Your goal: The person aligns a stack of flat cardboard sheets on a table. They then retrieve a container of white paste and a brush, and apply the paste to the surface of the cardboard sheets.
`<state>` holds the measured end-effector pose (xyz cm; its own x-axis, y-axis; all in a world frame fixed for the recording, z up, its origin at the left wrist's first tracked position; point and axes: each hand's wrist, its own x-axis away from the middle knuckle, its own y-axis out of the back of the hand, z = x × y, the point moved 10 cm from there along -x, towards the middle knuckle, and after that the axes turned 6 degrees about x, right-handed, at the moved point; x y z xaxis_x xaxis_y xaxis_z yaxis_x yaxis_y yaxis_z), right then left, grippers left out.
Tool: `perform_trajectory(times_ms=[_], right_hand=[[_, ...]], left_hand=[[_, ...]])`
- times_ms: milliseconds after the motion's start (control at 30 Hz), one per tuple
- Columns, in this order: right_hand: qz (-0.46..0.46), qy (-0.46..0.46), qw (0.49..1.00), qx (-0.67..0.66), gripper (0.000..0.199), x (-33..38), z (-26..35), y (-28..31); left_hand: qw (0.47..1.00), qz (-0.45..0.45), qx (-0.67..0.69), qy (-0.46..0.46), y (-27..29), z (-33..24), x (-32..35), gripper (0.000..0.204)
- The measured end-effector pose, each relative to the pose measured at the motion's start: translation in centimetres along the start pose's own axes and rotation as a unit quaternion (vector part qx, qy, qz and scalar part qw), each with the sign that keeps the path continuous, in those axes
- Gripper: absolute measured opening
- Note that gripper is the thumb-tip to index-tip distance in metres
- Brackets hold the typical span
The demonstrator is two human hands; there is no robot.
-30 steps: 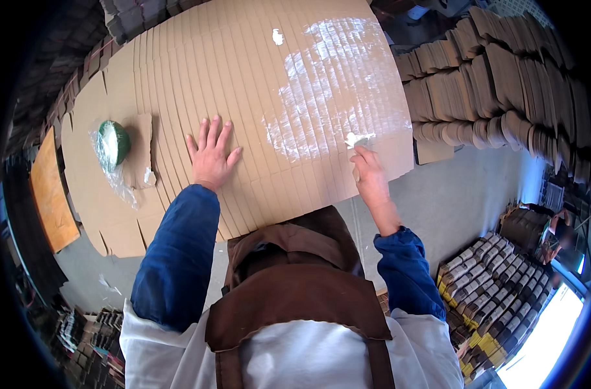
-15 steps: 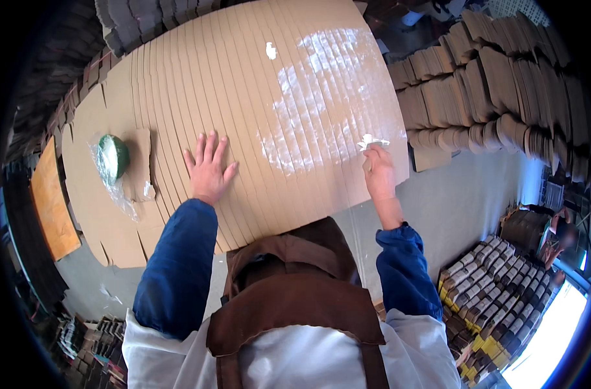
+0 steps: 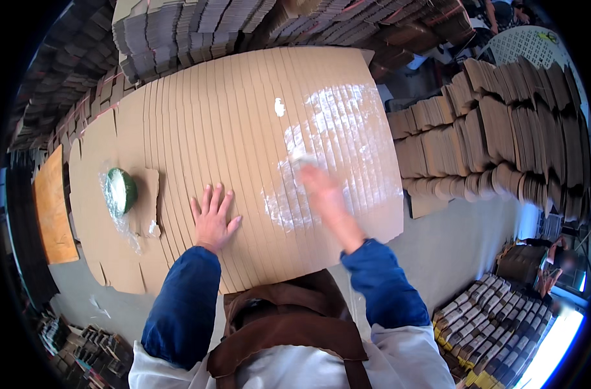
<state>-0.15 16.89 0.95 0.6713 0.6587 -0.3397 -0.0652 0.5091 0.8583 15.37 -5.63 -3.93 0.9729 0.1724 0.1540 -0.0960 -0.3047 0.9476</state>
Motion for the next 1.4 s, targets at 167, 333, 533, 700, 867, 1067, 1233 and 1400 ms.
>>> perform_trajectory(times_ms=[167,333,533,700,867,1067,1233,1400], right_hand=[[0.046,-0.050,0.997,0.036,0.034,-5.6,-7.2,-1.4],[0.002,-0.089,0.996,-0.013,0.025,-12.3,-5.7,-1.4],[0.032,-0.209,0.977,-0.010,0.027,-16.5,-9.4,-2.8],[0.075,-0.109,0.990,-0.038,0.025,-17.1,-3.9,-5.9],[0.019,-0.092,0.996,-0.007,0.021,-18.8,-6.7,-3.5],[0.065,-0.222,0.973,0.007,0.017,-19.0,-10.1,-3.1],[0.064,-0.124,0.990,-0.028,0.018,-17.4,-4.4,-5.2],[0.002,-0.294,0.953,-0.070,0.024,-13.9,-18.9,2.1]], left_hand=[[1.000,0.005,-0.006,0.000,-0.1,-0.1,-0.5,0.076],[1.000,-0.001,-0.002,0.001,-0.2,0.2,-0.1,0.074],[1.000,-0.001,0.001,0.004,0.0,0.3,-0.3,0.074],[1.000,0.004,0.003,0.000,-0.6,0.3,-0.3,0.074],[1.000,0.006,0.009,0.005,-0.2,0.3,-0.1,0.073],[1.000,0.009,0.013,0.008,0.3,0.2,-0.1,0.072],[1.000,0.002,0.019,0.002,0.1,0.6,0.2,0.070],[0.999,-0.013,0.050,-0.015,2.8,-1.2,-1.2,0.062]])
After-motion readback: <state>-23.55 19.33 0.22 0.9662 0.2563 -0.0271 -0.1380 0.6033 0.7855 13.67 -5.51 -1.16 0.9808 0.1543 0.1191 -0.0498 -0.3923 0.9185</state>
